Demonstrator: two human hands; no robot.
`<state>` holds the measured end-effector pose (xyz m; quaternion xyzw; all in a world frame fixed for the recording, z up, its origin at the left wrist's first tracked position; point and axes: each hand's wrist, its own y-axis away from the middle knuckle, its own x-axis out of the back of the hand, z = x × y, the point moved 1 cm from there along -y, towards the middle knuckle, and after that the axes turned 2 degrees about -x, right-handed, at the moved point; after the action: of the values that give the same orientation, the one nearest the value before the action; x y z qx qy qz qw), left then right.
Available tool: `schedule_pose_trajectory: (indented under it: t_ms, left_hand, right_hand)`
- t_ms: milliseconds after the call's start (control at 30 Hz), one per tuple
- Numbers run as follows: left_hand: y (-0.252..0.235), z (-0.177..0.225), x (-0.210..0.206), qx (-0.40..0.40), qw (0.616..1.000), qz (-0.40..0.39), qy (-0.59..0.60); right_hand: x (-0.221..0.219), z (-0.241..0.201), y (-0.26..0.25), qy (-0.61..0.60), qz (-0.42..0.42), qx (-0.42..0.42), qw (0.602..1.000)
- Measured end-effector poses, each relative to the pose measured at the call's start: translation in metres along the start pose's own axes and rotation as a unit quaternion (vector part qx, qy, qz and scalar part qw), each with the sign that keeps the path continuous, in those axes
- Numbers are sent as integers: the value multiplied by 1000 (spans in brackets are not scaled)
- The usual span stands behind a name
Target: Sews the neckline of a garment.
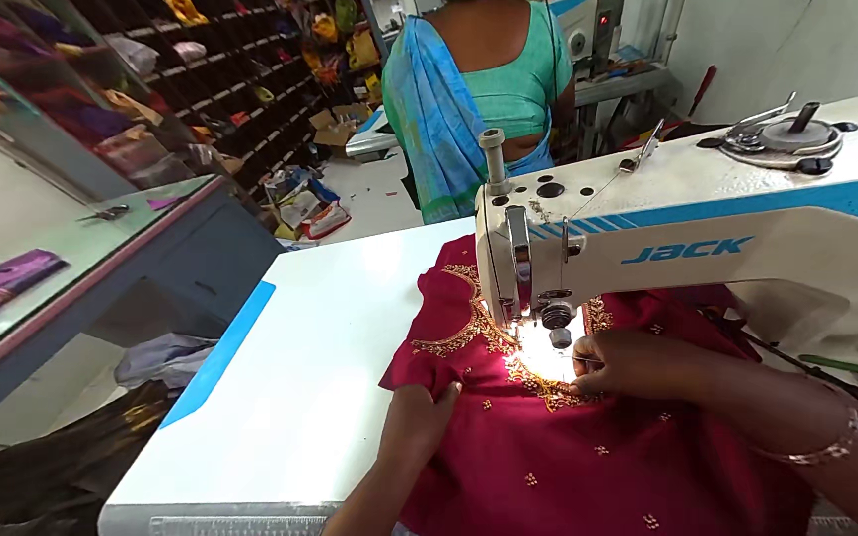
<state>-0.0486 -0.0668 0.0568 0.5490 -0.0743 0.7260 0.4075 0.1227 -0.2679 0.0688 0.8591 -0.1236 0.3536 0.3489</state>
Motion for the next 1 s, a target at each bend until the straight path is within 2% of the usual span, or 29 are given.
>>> schedule_pose_trajectory:
  t_ms: [133,200,233,300,367,400,533,633,733,833,1000]
  left_hand:
    - [5,8,8,-12,998,-35,-46]
    - [13,17,11,-48,998,-10,-34]
    - [16,19,10,-73,997,21,6]
    - [14,19,2,-90,971,64,211]
    - [7,21,-8,-39,929,50,366]
    - [2,20,-12,-20,925,27,379]
    - [-11,17,-11,-10,974,5,227]
    - [-12,26,-4,-8,997,-10,81]
    - [-13,36,-4,-26,999,-15,-27]
    - [-18,36,-12,-75,994,51,-60]
    - [-15,42,-12,-53,985,59,-154]
  right_hand:
    - [6,-8,-4,41,-30,-45,998]
    - [10,-13,-4,34,-28,-59,997]
    - [10,-14,-5,27,-20,-65,997]
    - [7,-13,-8,5,6,-74,997]
    - [3,-10,-13,-49,19,-86,995]
    - [1,-9,-15,-76,23,-95,992]
    - [4,-11,-11,-162,3,-129,978]
    - [2,-9,-13,-200,5,-121,972]
    - [-4,-10,-15,-222,7,-117,968]
    - [-6,-11,-14,-183,13,-118,976]
    - [-4,-14,-12,-140,0,-145,979]
